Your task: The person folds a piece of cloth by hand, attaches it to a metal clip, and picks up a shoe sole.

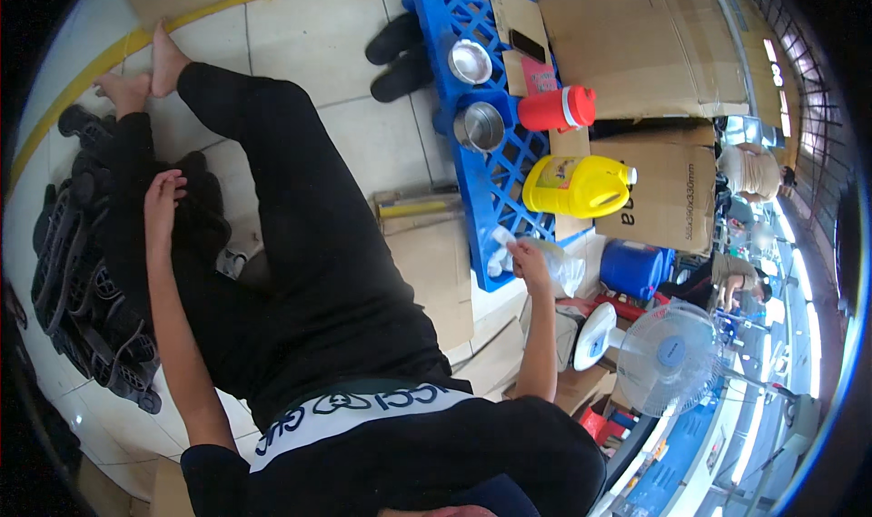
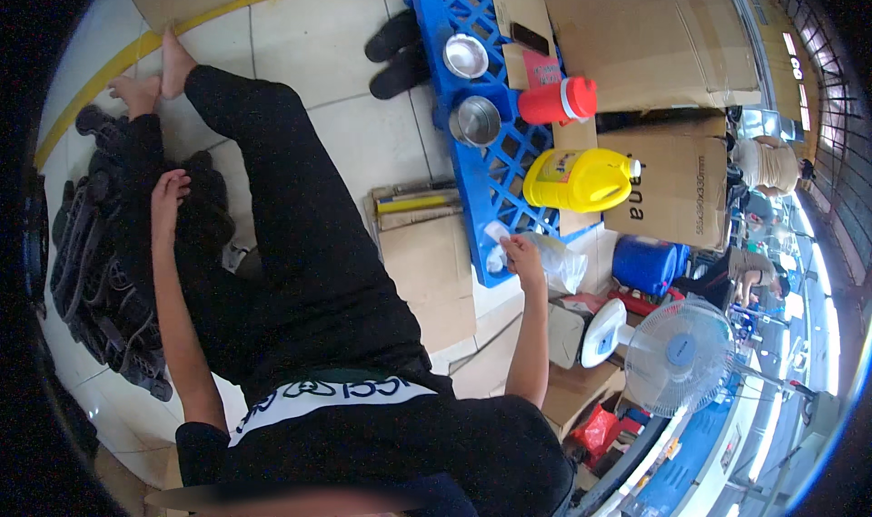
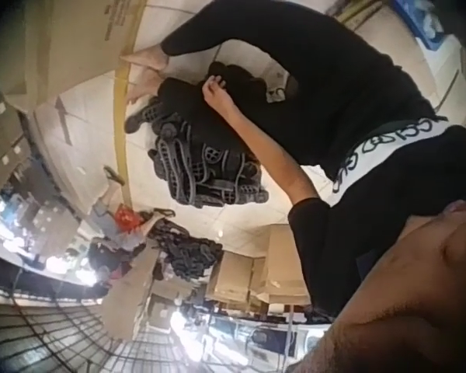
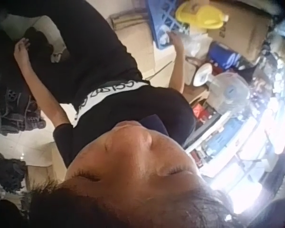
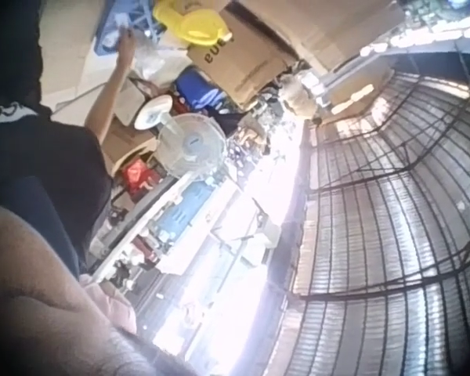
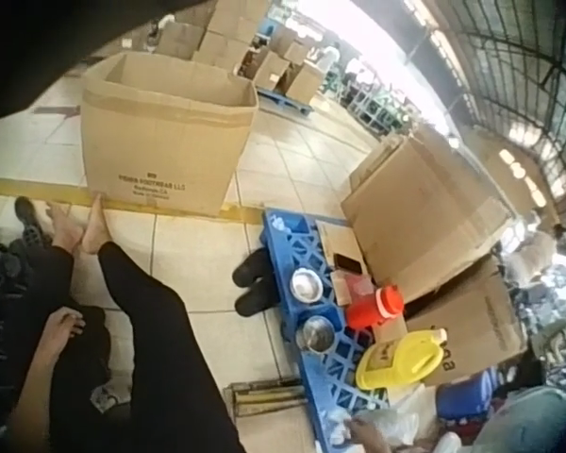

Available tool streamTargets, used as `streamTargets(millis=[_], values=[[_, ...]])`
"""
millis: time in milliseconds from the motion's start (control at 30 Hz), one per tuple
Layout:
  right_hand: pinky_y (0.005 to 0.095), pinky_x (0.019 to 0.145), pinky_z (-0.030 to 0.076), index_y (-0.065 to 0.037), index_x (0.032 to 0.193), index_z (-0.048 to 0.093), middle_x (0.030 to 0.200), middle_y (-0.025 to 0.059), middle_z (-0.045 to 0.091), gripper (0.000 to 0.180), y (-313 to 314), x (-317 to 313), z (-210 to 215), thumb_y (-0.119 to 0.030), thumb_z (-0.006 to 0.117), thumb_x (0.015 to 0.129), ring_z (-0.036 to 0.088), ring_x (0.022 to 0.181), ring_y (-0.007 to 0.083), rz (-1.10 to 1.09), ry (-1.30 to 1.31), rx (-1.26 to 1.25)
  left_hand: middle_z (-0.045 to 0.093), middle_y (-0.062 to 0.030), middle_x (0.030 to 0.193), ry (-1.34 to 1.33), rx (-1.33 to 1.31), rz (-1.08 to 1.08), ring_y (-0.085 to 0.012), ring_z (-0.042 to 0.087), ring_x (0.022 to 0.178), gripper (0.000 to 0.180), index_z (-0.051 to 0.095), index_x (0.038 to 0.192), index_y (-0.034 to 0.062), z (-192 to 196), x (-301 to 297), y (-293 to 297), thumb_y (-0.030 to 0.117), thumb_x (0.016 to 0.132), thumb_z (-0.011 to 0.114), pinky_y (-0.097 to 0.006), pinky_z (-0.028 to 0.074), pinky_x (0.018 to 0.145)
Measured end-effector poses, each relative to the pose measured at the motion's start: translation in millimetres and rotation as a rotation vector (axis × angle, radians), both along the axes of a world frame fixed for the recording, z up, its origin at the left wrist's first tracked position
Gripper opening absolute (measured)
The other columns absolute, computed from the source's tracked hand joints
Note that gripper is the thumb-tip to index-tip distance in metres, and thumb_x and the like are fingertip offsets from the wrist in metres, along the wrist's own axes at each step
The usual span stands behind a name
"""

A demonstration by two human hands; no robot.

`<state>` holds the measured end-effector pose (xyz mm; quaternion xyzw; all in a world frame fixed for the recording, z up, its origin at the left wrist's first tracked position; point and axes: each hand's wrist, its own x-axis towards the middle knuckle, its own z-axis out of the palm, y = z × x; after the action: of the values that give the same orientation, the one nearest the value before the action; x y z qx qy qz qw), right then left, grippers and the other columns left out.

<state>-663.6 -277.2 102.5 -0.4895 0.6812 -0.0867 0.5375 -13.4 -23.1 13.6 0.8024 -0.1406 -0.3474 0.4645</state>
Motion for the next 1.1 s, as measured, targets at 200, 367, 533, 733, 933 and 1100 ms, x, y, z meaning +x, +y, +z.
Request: streamTargets(millis=[200, 367, 533, 733, 933, 1100], values=[[0.0235, 0.042, 0.02, -0.013, 0.08, 0.05, 0.054, -0.0077, 0.027, 0.021, 3, 229, 40, -0.025, 0.055, 0.096, 0.028, 0.044, 0.0047, 0.062, -0.663, -0.033, 0.065, -0.0081, 0.099, -0.165, -0.371, -0.153, -0.0164, 0.06, 0.09, 0.02, 0.062, 0.107, 0.0012, 29, -20, 2, 0.009, 0.095, 0.048, -0.029, 0.047, 0.083], [0.0244, 0.044, 0.023, -0.004, 0.103, 0.054, 0.055, -0.0063, 0.032, 0.026, 51, 412, 101, -0.028, 0.047, 0.098, 0.031, 0.042, 0.0066, 0.404, -1.243, 0.338, 0.057, -0.0107, 0.128, 0.006, -0.679, -0.317, -0.0189, 0.052, 0.12, 0.042, 0.048, 0.133, 0.002, 176, -57, -28, 0.016, 0.094, 0.056, -0.031, 0.04, 0.101], [0.0232, 0.043, 0.024, 0.0, 0.106, 0.056, 0.055, -0.0065, 0.033, 0.027, 114, 489, 221, -0.024, 0.047, 0.098, 0.033, 0.041, 0.0062, 0.771, -1.432, 0.513, 0.057, -0.0138, 0.125, -0.012, -1.154, -0.276, -0.0229, 0.048, 0.123, 0.042, 0.053, 0.124, -0.0005, 284, -67, -13, 0.013, 0.086, 0.064, -0.035, 0.035, 0.105], [0.0214, 0.042, 0.023, 0.0, 0.099, 0.057, 0.057, -0.0052, 0.036, 0.029, 144, 482, 220, -0.026, 0.046, 0.099, 0.033, 0.045, 0.0047, 0.89, -1.308, 0.352, 0.065, -0.0145, 0.099, -0.335, -1.202, -0.063, -0.0258, 0.056, 0.108, 0.023, 0.061, 0.1, 0.0003, 297, -80, 6, 0.015, 0.083, 0.068, -0.04, 0.041, 0.098], [0.0166, 0.05, 0.027, 0.0, 0.097, 0.062, 0.065, -0.0048, 0.054, 0.011, 143, 458, 230, -0.008, 0.055, 0.093, 0.04, 0.058, -0.0011, 0.979, -1.037, -0.386, 0.063, -0.0099, 0.078, 0.019, -1.211, 0.158, -0.0244, 0.063, 0.088, 0.02, 0.06, 0.09, 0.0028, 308, -110, 6, 0.018, 0.083, 0.071, -0.037, 0.051, 0.081], [0.0172, 0.047, 0.027, 0.0, 0.092, 0.064, 0.06, -0.0044, 0.052, 0.01, 143, 438, 238, -0.009, 0.062, 0.089, 0.039, 0.052, 0.0005, 0.879, -1.047, -0.64, 0.061, -0.0091, 0.079, 0.06, -1.282, 0.108, -0.0239, 0.062, 0.083, 0.034, 0.061, 0.082, 0.0063, 302, -116, 4, 0.034, 0.074, 0.079, -0.034, 0.05, 0.073]])
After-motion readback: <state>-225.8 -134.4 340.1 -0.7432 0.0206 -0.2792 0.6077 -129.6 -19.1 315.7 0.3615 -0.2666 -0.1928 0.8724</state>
